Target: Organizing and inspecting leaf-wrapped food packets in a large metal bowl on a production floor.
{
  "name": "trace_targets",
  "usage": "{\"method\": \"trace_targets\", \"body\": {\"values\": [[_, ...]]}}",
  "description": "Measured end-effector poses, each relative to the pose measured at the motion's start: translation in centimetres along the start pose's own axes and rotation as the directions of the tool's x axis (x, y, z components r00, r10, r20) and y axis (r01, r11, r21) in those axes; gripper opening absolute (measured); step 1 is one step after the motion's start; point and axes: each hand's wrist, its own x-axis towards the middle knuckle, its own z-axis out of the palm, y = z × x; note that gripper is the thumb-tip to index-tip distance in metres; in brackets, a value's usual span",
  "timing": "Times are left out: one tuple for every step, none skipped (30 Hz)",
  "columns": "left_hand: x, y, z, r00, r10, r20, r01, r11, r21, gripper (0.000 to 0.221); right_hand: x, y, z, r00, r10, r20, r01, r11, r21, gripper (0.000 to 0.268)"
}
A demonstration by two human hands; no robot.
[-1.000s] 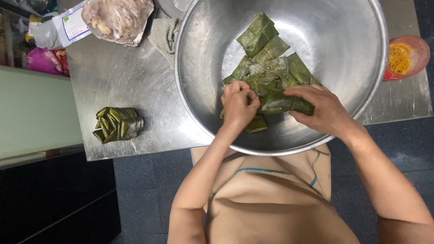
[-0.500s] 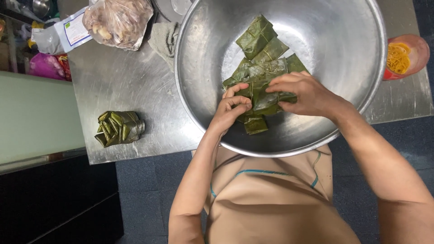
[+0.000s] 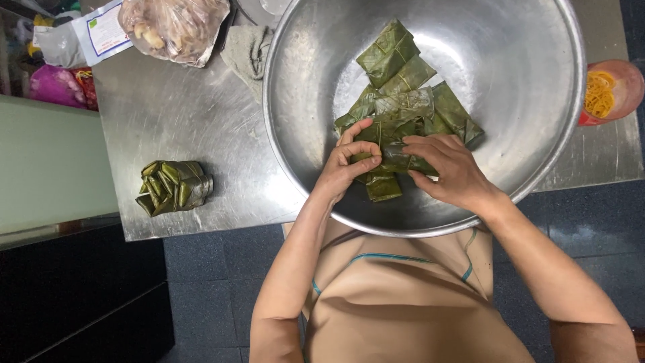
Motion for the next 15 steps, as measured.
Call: {"method": "trace_targets", "body": {"values": [[0.0, 0.0, 0.0, 1.000, 0.001, 0.003, -0.001, 1.000, 0.001, 0.013, 0.1, 0.3, 0.2, 1.000, 0.001, -0.003, -0.001, 1.000, -0.001, 0.041], [0.0, 0.1, 0.0, 1.000, -0.001, 0.003, 0.001, 1.000, -0.001, 0.013, 0.1, 0.6, 0.4, 0.999, 0.018, 0.041, -0.016, 0.998, -0.055, 0.050], [0.0, 0.2, 0.0, 1.000, -0.003, 0.004, 0.003, 1.000, -0.002, 0.013, 0.2, 0.9, 0.7, 0.996, 0.038, 0.082, -0.029, 0.994, -0.109, 0.058], [-0.1, 0.1, 0.0, 1.000, -0.003, 0.008, 0.003, 1.000, 0.001, 0.013, -0.3, 1.6, 1.0, 0.996, 0.039, 0.077, -0.030, 0.993, -0.110, 0.058], [0.0, 0.1, 0.0, 1.000, -0.001, 0.009, 0.001, 1.000, 0.003, 0.013, -0.6, 2.4, 1.3, 0.994, 0.062, 0.090, -0.048, 0.987, -0.154, 0.054], [0.0, 0.1, -0.1, 1.000, 0.002, 0.010, -0.002, 1.000, 0.006, 0.014, -0.9, 3.2, 1.6, 0.991, 0.087, 0.102, -0.065, 0.978, -0.198, 0.050], [0.0, 0.0, -0.1, 1.000, 0.002, 0.007, -0.002, 1.000, 0.005, 0.014, -0.8, 3.0, 0.9, 0.991, 0.085, 0.104, -0.063, 0.978, -0.198, 0.050], [0.0, -0.1, -0.2, 1.000, 0.004, 0.015, -0.004, 1.000, 0.000, 0.014, -0.7, 2.9, 0.3, 0.988, 0.113, 0.108, -0.095, 0.983, -0.158, 0.049], [-0.1, -0.2, -0.2, 1.000, 0.004, 0.025, -0.003, 1.000, -0.006, 0.015, -0.7, 2.7, -0.3, 0.983, 0.143, 0.114, -0.130, 0.985, -0.117, 0.049], [-0.1, -0.2, -0.3, 1.000, 0.003, 0.024, -0.002, 1.000, -0.007, 0.015, -0.1, 1.8, -1.2, 0.983, 0.143, 0.116, -0.130, 0.985, -0.116, 0.049], [0.0, -0.2, -0.3, 1.000, 0.009, 0.030, -0.009, 1.000, -0.003, 0.016, 0.6, 0.9, -2.1, 0.986, 0.160, 0.049, -0.162, 0.986, 0.040, 0.039], [0.0, -0.1, -0.3, 0.999, 0.015, 0.037, -0.015, 1.000, 0.002, 0.017, 1.2, 0.1, -3.0, 0.982, 0.186, -0.015, -0.179, 0.964, 0.198, 0.029], [0.1, -0.2, -0.4, 0.999, 0.014, 0.039, -0.014, 1.000, 0.003, 0.017, 1.2, 0.4, -3.1, 0.982, 0.188, -0.017, -0.181, 0.963, 0.199, 0.029], [0.1, -0.2, -0.4, 0.999, 0.019, 0.050, -0.019, 1.000, -0.013, 0.018, 1.2, 0.8, -3.2, 0.977, 0.211, -0.029, -0.199, 0.955, 0.222, 0.028], [0.2, -0.2, -0.5, 0.998, 0.027, 0.060, -0.025, 0.999, -0.029, 0.020, 1.2, 1.2, -3.3, 0.972, 0.232, -0.041, -0.216, 0.946, 0.243, 0.027]]}}
